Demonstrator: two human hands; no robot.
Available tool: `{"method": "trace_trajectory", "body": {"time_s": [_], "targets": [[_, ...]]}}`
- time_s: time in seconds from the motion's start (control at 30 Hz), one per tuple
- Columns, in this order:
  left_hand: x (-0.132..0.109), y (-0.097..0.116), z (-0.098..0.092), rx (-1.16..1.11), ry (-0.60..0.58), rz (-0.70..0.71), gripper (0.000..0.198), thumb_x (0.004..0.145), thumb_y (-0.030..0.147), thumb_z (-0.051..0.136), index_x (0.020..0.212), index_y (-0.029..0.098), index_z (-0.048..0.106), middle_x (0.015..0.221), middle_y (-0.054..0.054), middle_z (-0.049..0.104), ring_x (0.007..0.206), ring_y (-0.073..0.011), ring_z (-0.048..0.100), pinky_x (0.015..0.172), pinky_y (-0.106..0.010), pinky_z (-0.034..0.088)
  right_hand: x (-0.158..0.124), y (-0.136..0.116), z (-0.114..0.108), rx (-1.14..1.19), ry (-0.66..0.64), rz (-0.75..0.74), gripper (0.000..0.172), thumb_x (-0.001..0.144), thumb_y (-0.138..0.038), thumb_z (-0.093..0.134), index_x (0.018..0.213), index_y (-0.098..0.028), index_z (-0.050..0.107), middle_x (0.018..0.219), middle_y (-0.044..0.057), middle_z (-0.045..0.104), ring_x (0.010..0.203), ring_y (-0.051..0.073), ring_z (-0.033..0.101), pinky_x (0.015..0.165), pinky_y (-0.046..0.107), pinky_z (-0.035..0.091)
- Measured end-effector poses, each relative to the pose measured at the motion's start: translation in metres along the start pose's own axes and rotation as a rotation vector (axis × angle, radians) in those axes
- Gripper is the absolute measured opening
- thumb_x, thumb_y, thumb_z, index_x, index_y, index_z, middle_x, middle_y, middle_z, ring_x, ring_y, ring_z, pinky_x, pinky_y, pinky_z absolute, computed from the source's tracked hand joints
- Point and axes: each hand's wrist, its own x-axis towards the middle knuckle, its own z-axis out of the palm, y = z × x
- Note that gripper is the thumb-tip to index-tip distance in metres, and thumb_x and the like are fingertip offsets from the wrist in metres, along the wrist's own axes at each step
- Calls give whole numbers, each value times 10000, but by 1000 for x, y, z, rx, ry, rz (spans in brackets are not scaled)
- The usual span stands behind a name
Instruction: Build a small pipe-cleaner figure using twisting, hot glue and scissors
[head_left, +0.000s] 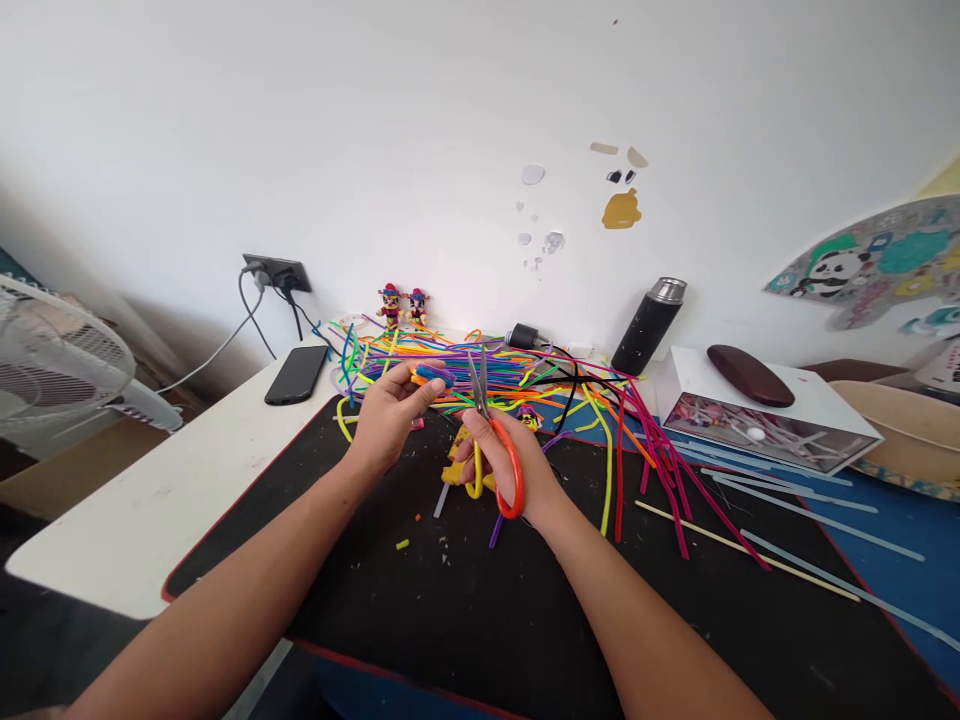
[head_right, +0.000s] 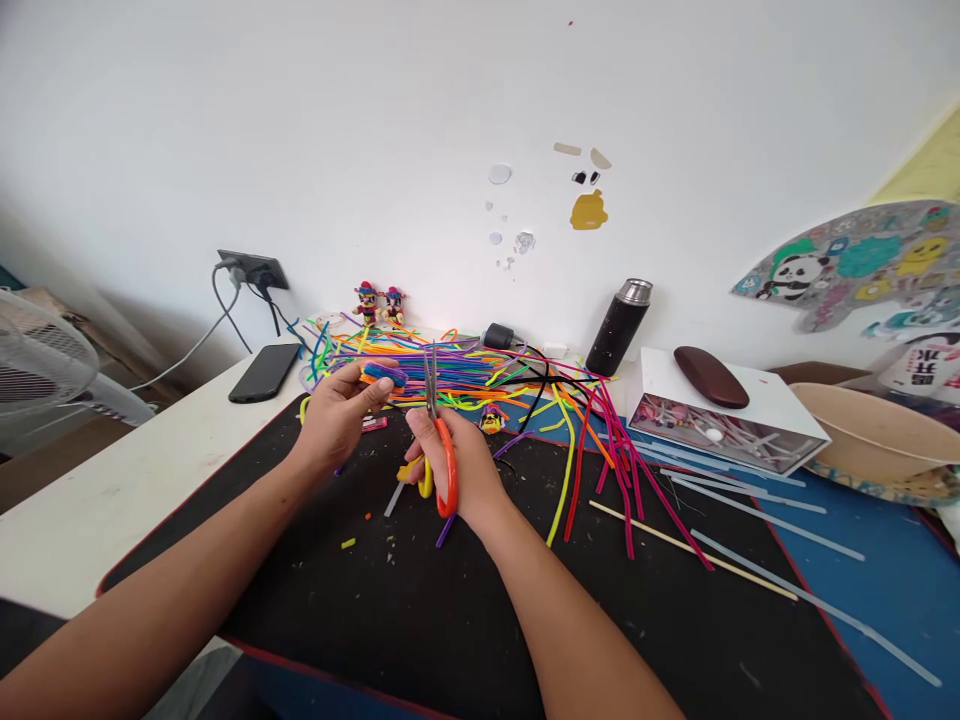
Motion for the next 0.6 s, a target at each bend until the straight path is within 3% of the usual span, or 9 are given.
{"method": "trace_trajectory", "body": {"time_s": [0.1, 0.27, 0.4, 0.6], "targets": [[2, -3, -1, -17, 10, 12, 389, 843, 548, 805, 1019, 202, 781, 943, -57, 743, 781, -178, 639, 698, -288, 520, 0, 1, 0, -7, 3, 5, 558, 937, -742, 603, 1008, -190, 645, 802, 38, 728, 549, 155, 704, 524, 250, 520], [2, -4, -3, -12, -59, 19, 396, 888, 542, 761, 1086, 199, 750, 1092, -88, 751, 1029, -238, 686, 930, -353, 545, -1, 0, 1, 3, -2, 11, 571, 932, -748, 599, 1036, -189, 650, 788, 27, 713, 546, 155, 700, 521, 252, 526], [1, 0, -4, 142, -45, 29, 405, 830, 521, 814, 1087, 215, 747, 1002, -48, 737, 949, -233, 671, 864, -338, 536, -1, -1, 1, -1, -3, 7, 580, 923, -759, 595, 1021, -191, 650, 785, 27, 711, 563, 162, 709, 546, 264, 551], [2, 2, -4, 323, -46, 99, 390, 877, 543, 738, 1109, 229, 752, 889, -21, 690, 857, -226, 626, 782, -318, 509, -2, -2, 2, -21, -8, 10, 610, 917, -775, 590, 1064, -186, 654, 794, 29, 711, 559, 160, 707, 526, 255, 542]]}}
